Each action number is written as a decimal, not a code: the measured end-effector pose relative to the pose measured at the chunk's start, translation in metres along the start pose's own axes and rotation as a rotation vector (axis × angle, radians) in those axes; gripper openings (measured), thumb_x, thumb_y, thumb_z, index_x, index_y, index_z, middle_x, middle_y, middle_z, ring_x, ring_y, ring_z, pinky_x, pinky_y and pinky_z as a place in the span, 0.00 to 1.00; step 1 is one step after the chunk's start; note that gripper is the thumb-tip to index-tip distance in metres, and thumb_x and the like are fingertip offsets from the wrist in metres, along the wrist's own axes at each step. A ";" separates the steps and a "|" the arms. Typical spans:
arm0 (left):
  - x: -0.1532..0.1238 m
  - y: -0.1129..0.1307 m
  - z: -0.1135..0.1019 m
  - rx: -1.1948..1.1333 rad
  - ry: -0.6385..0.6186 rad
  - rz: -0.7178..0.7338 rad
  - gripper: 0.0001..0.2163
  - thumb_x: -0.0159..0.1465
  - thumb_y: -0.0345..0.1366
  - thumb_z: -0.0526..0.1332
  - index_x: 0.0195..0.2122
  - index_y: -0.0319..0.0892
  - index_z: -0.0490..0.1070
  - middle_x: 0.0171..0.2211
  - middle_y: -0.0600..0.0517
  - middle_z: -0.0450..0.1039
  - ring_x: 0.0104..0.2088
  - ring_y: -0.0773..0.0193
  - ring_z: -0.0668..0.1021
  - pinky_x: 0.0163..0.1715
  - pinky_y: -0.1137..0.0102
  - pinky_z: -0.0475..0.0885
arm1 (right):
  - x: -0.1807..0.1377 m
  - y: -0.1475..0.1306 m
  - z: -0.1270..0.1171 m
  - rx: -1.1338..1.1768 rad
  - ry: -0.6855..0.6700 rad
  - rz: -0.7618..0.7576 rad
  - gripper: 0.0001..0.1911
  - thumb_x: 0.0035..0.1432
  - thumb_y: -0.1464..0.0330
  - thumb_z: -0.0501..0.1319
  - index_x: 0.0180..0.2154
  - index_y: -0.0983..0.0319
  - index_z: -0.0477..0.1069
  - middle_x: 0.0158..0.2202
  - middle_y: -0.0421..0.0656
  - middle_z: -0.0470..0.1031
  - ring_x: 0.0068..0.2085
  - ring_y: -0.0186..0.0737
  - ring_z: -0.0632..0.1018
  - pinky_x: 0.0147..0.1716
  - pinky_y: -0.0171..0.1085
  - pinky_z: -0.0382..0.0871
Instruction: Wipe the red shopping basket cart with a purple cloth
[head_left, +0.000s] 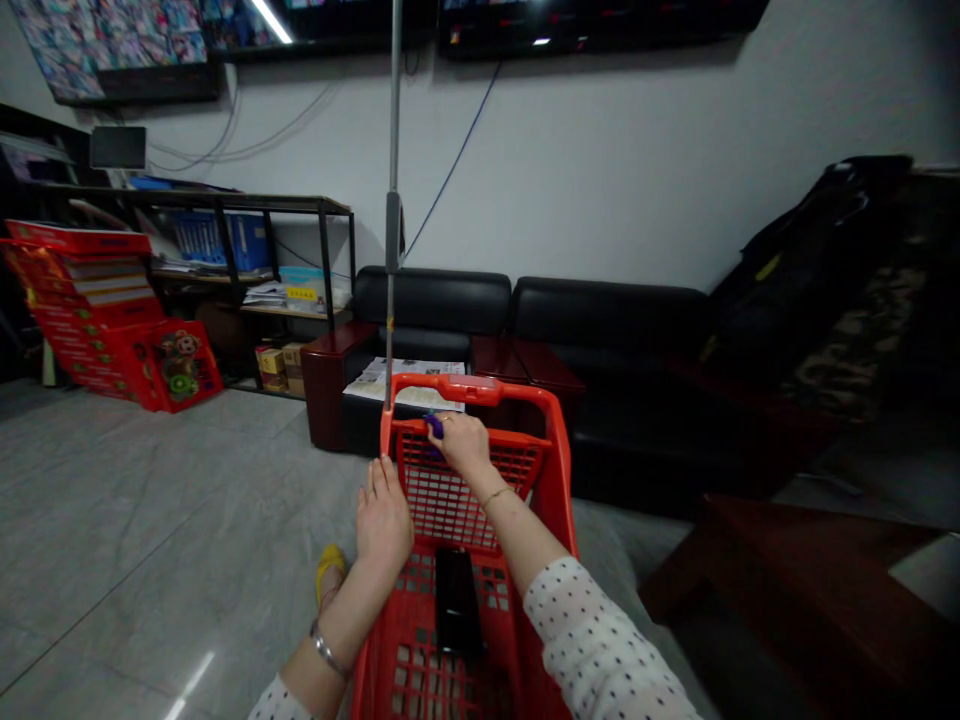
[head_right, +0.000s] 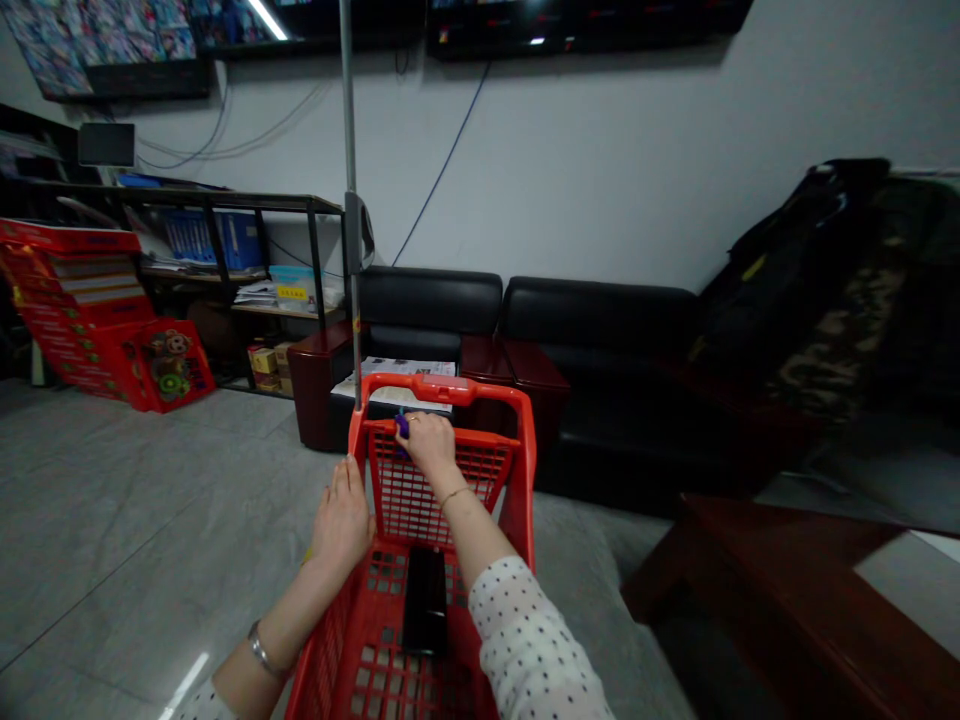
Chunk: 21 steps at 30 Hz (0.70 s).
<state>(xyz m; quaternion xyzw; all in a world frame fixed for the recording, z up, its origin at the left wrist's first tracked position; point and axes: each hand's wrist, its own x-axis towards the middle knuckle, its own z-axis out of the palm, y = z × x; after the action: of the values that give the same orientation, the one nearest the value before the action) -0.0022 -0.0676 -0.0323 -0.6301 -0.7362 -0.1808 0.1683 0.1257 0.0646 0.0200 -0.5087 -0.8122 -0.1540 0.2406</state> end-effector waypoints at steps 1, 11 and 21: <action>0.000 0.000 0.000 0.002 -0.005 0.001 0.35 0.56 0.26 0.53 0.66 0.24 0.47 0.64 0.28 0.57 0.64 0.48 0.63 0.58 0.57 0.66 | -0.008 0.014 -0.004 -0.020 0.006 0.049 0.17 0.66 0.60 0.52 0.46 0.61 0.75 0.42 0.48 0.78 0.42 0.42 0.75 0.41 0.37 0.61; -0.002 0.000 0.004 -0.079 0.004 0.028 0.38 0.54 0.25 0.54 0.67 0.22 0.44 0.65 0.27 0.55 0.65 0.46 0.62 0.59 0.58 0.65 | 0.012 0.005 -0.025 0.097 0.246 0.491 0.26 0.68 0.55 0.45 0.42 0.63 0.76 0.38 0.50 0.78 0.38 0.43 0.77 0.36 0.36 0.63; -0.001 0.001 0.004 -0.088 -0.022 0.016 0.40 0.53 0.24 0.54 0.67 0.21 0.42 0.65 0.25 0.53 0.66 0.46 0.60 0.60 0.58 0.63 | 0.024 -0.039 -0.011 0.042 -0.145 -0.103 0.28 0.62 0.46 0.52 0.53 0.57 0.72 0.55 0.51 0.71 0.56 0.54 0.66 0.60 0.65 0.44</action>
<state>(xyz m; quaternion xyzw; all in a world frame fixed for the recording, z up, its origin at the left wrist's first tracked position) -0.0016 -0.0666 -0.0363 -0.6446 -0.7244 -0.2049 0.1336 0.0842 0.0597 0.0420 -0.4710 -0.8555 -0.1119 0.1836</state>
